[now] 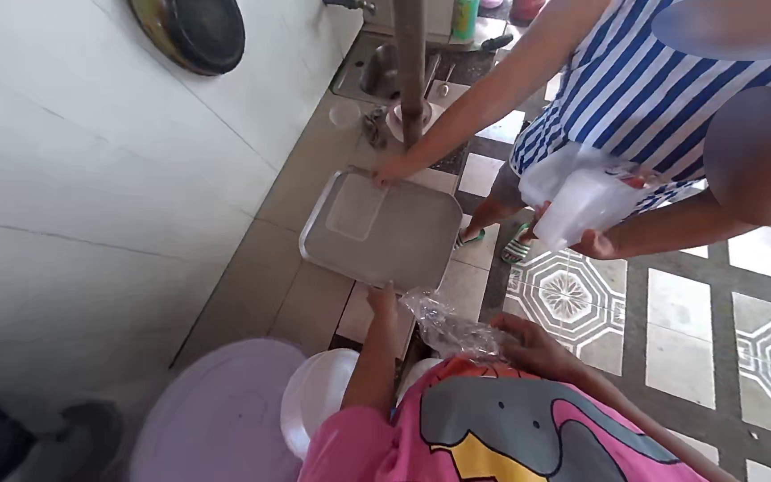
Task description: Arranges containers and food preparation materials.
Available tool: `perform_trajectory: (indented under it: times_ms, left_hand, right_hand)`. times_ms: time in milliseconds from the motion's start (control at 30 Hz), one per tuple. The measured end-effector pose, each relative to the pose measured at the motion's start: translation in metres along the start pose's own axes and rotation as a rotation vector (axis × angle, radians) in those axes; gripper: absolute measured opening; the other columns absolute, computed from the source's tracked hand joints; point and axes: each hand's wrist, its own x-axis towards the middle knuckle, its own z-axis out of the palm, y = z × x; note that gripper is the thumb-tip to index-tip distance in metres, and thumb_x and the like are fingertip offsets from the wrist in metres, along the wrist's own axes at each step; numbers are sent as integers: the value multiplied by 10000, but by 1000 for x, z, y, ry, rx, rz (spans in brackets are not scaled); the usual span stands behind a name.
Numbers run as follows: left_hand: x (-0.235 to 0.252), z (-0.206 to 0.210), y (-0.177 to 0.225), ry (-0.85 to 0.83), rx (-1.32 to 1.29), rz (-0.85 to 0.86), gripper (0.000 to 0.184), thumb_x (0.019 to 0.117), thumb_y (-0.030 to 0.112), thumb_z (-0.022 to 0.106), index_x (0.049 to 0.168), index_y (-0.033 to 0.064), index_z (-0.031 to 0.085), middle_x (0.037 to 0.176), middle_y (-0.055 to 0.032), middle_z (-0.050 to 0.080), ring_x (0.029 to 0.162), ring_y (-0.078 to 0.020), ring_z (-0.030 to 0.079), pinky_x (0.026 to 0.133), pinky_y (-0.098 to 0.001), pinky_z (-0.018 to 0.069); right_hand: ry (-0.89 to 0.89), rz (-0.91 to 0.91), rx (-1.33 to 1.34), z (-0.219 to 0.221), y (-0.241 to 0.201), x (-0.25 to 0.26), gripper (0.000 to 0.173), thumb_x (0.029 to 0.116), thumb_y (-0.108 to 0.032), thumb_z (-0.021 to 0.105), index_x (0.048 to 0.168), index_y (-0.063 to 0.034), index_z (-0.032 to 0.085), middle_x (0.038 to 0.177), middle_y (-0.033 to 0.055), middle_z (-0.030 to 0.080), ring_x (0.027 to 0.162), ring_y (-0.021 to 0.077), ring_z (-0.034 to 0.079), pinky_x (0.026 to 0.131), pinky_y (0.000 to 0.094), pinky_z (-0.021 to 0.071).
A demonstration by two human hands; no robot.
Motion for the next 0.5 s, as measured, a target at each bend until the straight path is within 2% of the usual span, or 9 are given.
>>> perform_trajectory:
  times_ms: [100,200,267,400,500]
  left_hand:
    - [-11,-10,14,22,-18,-4,657,989,204,671,1489,-88,359,1444,-341,469,1346,-435,482,1111,-515,418]
    - [-18,-22,25,57,-22,19,671,986,192,675,1495,-94,344,1456,-347,448,1353,-440,469,1107,-497,426]
    - [-22,-31,34,41,13,18,690,984,197,681,1502,-96,333,1482,-347,425,1388,-442,434,1139,-491,387]
    - [-26,-33,35,64,-92,29,622,957,159,716,1452,-76,421,1389,-326,521,1291,-417,527,1075,-498,443]
    - [-27,-35,32,60,-92,41,644,958,185,719,1462,-71,412,1392,-327,519,1297,-421,524,1080,-498,441]
  right_hand:
    - [1,-11,-30,7,-4,2,340,879,-95,593,1204,-4,631,1000,10,684,821,1,633,749,218,550]
    - [-16,-7,-47,13,-7,6,329,887,-82,600,1205,-2,633,1004,25,687,831,24,641,765,242,558]
    - [-29,-20,-84,18,-10,9,328,885,-79,598,1198,8,636,1012,43,686,845,36,640,777,253,555]
    - [-60,-43,-125,27,-13,12,307,897,-77,578,1189,1,635,975,31,678,813,21,630,751,237,548]
    - [-72,-61,-159,33,-15,13,311,904,-72,577,1200,-2,646,1004,45,690,843,33,640,776,250,553]
